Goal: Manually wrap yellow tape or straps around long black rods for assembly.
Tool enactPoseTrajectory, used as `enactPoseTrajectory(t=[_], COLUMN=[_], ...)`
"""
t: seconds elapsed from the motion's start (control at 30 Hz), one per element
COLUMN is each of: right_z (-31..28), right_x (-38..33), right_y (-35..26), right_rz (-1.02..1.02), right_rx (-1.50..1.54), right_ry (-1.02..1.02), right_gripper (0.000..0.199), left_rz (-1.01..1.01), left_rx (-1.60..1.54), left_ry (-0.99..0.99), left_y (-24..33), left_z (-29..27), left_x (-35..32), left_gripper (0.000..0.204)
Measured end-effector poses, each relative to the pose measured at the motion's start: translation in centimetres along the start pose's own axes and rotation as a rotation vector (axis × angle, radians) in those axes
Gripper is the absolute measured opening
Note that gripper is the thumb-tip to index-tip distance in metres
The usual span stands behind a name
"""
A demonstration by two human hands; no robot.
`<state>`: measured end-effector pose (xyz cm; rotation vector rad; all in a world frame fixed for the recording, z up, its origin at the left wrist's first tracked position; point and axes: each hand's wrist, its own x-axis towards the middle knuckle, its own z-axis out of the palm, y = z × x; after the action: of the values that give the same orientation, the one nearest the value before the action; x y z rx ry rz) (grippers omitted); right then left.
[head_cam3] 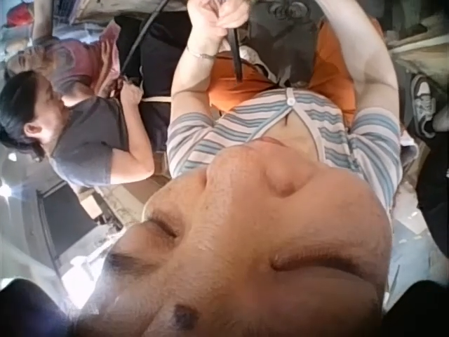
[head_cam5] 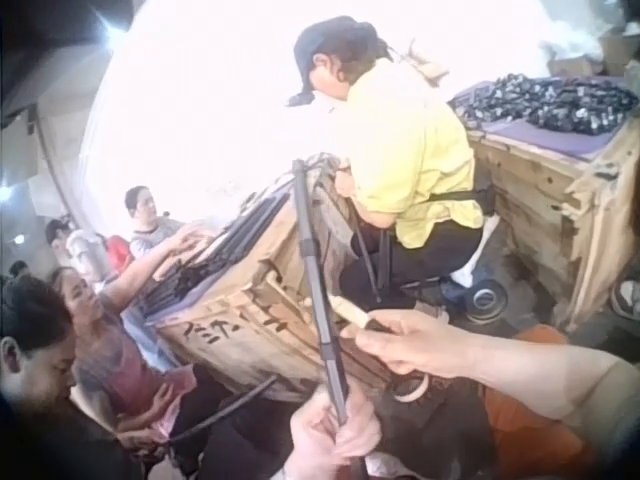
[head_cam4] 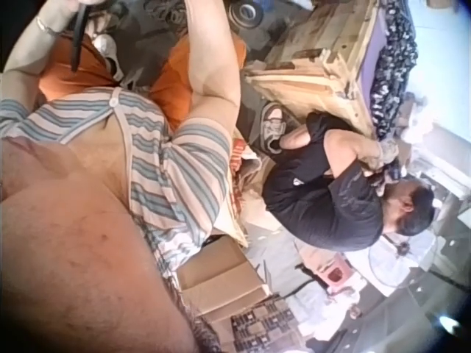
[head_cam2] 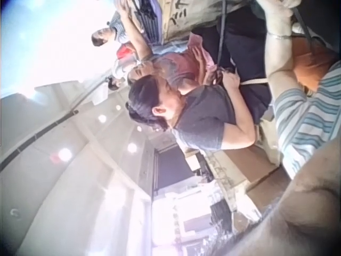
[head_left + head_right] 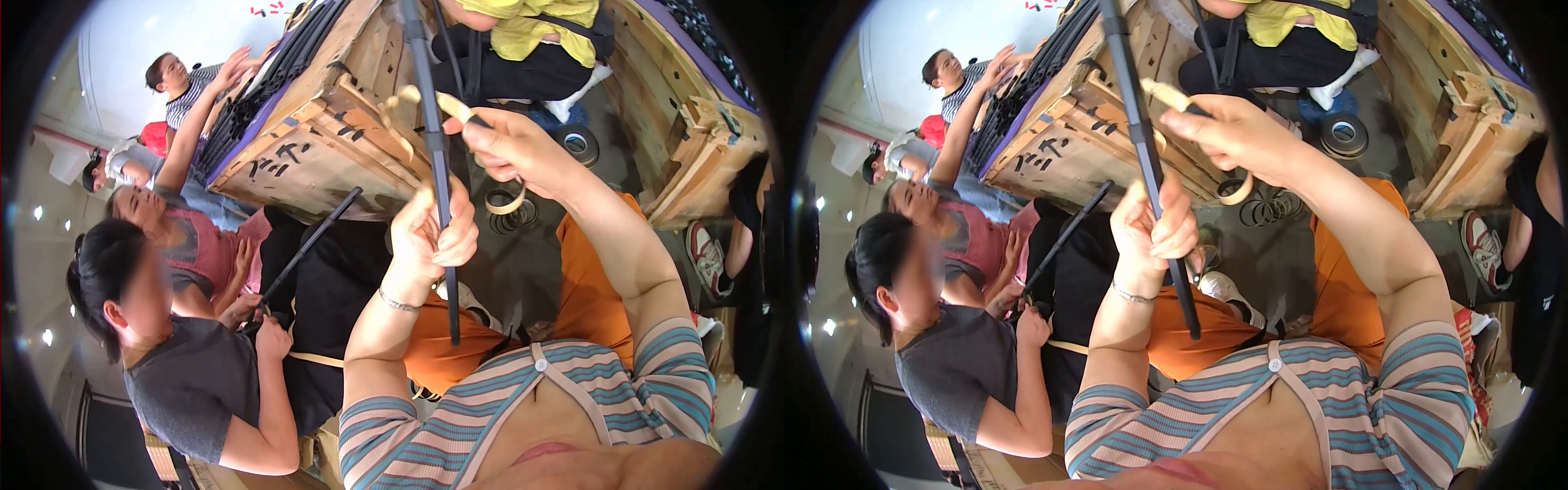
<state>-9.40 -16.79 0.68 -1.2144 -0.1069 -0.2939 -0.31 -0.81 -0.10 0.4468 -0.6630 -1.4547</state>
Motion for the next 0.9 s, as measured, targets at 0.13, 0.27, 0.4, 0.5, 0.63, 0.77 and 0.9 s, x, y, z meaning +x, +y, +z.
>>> enactPoseTrajectory(t=[0.13,0.27,0.4,0.5,0.63,0.77,0.9], right_z=[0.2,1.1,2.3,3.0,3.4,3.5,2.0], right_x=[0.1,0.2,0.1,0.0,0.0,0.4,1.4], right_y=[2.0,5.9,8.1,7.7,7.5,7.6,7.2], right_rz=[0.188,0.128,-0.017,0.072,0.135,0.139,0.038], right_rx=[-0.126,-0.365,-0.304,-0.318,-0.351,-0.284,-0.346], right_ry=[0.037,0.038,0.039,0.122,0.25,0.35,0.238], right_gripper=[0.023,0.028,0.031,0.033,0.032,0.032,0.036], left_rz=[0.253,0.63,0.72,0.738,0.61,0.401,0.453], left_rx=[0.176,0.476,0.393,0.41,0.514,0.81,0.817], left_ry=[0.047,0.297,0.321,0.316,0.369,0.502,0.566], left_y=[1.2,1.5,1.6,1.7,1.3,-0.9,0.3], left_z=[-0.1,-1.5,-2.2,-2.5,-2.4,-2.7,-4.0], left_x=[-0.5,-0.1,0.4,0.3,0.3,0.4,0.2], left_gripper=[0.043,0.03,0.028,0.027,0.027,0.021,0.017])
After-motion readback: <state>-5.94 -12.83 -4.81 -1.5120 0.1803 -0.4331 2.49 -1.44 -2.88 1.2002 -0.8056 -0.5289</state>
